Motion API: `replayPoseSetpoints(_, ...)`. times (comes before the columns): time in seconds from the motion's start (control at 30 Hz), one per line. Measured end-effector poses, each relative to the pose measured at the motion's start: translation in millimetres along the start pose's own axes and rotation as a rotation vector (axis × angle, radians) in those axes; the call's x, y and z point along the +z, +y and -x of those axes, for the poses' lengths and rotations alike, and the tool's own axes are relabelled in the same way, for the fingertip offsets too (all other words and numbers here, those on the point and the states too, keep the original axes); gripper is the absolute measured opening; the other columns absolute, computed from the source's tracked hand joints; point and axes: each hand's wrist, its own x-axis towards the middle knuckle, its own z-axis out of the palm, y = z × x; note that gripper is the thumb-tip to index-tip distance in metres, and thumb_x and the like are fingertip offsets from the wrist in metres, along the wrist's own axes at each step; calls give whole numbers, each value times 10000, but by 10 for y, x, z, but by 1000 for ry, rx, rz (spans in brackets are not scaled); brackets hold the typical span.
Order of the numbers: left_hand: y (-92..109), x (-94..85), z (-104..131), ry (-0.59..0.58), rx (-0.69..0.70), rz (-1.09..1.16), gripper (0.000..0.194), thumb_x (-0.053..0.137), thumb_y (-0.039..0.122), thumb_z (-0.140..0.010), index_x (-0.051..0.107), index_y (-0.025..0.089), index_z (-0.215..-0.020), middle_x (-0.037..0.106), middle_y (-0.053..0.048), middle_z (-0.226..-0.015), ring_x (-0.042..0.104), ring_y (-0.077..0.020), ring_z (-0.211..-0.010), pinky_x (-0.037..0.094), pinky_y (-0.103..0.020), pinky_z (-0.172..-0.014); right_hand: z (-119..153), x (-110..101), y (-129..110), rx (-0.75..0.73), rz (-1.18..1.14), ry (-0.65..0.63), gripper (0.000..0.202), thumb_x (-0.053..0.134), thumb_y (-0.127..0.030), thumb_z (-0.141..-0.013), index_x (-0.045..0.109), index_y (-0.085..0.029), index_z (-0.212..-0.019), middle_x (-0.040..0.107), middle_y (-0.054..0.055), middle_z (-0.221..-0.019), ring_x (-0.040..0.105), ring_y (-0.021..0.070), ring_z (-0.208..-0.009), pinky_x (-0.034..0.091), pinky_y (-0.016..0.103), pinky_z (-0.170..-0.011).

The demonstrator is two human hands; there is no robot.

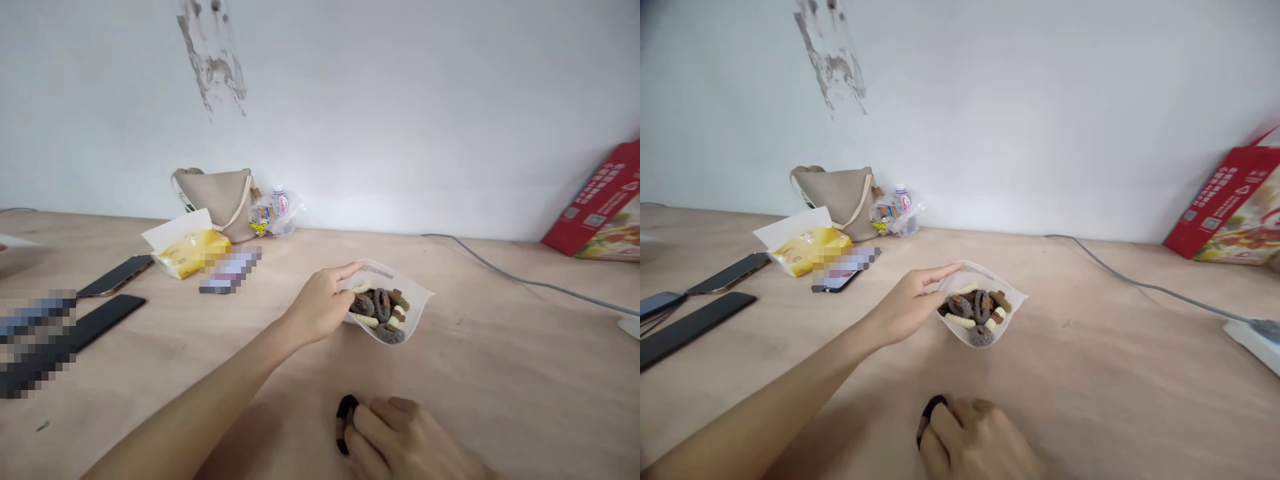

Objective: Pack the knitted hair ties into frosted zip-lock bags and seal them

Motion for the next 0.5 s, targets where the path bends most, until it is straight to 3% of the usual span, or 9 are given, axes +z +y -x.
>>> replayPoseSetpoints(0.13, 4, -4, -2, -21, -7, 17, 596, 444, 62, -709, 563, 208, -1274, 558, 11, -1324, 558, -224, -1170, 455, -298, -938, -43, -323, 223, -1, 67, 147, 176, 495, -114, -868, 641, -195, -923, 655, -11, -712, 577, 127, -539, 431, 255, -460)
replayPoseSetpoints(0.2, 17, -5, 2, -38, -4, 39, 585, 448, 72, -718, 557, 200, -1279, 544, 9, -1336, 534, -224, -1199, 427, -303, -973, -82, -482, 418, 93, 166, 209, 233, 477, -164, -908, 600, -117, -1100, 678, 67, -850, 611, 173, -655, 455, 293, -555)
replayPoseSetpoints(0.3, 53, -14, 19, -52, -25, 86, 574, 461, 83, -721, 566, 218, -1268, 551, 18, -1328, 536, -233, -1193, 419, -329, -983, -71, -602, 709, 251, 337, 202, 252, 530, -195, -900, 594, -110, -1129, 656, 59, -777, 581, 193, -654, 433, 313, -558)
replayPoseSetpoints(0.37, 78, -29, 29, -61, -50, 114, 577, 466, 73, -703, 588, 234, -1243, 566, 24, -1313, 556, -236, -1166, 432, -337, -967, 15, -630, 859, 294, 268, 226, 233, 537, -225, -897, 612, -155, -1106, 646, 76, -857, 579, 198, -722, 460, 318, -612)
replayPoseSetpoints(0.43, 97, -50, 28, -96, -76, 146, 586, 463, 57, -678, 612, 234, -1216, 609, 14, -1266, 582, -229, -1129, 448, -327, -941, 143, -648, 959, 325, 101, 228, 276, 547, -293, -889, 597, -201, -1144, 602, 116, -1086, 582, 233, -912, 494, 349, -711)
replayPoseSetpoints(0.5, 109, -75, 14, -182, -100, 195, 589, 468, 55, -657, 628, 223, -1198, 673, -7, -1172, 617, -225, -1073, 471, -314, -896, 266, -664, 1016, 365, -80, 189, 306, 547, -331, -886, 568, -238, -1177, 550, 117, -1211, 559, 250, -1053, 504, 377, -789)
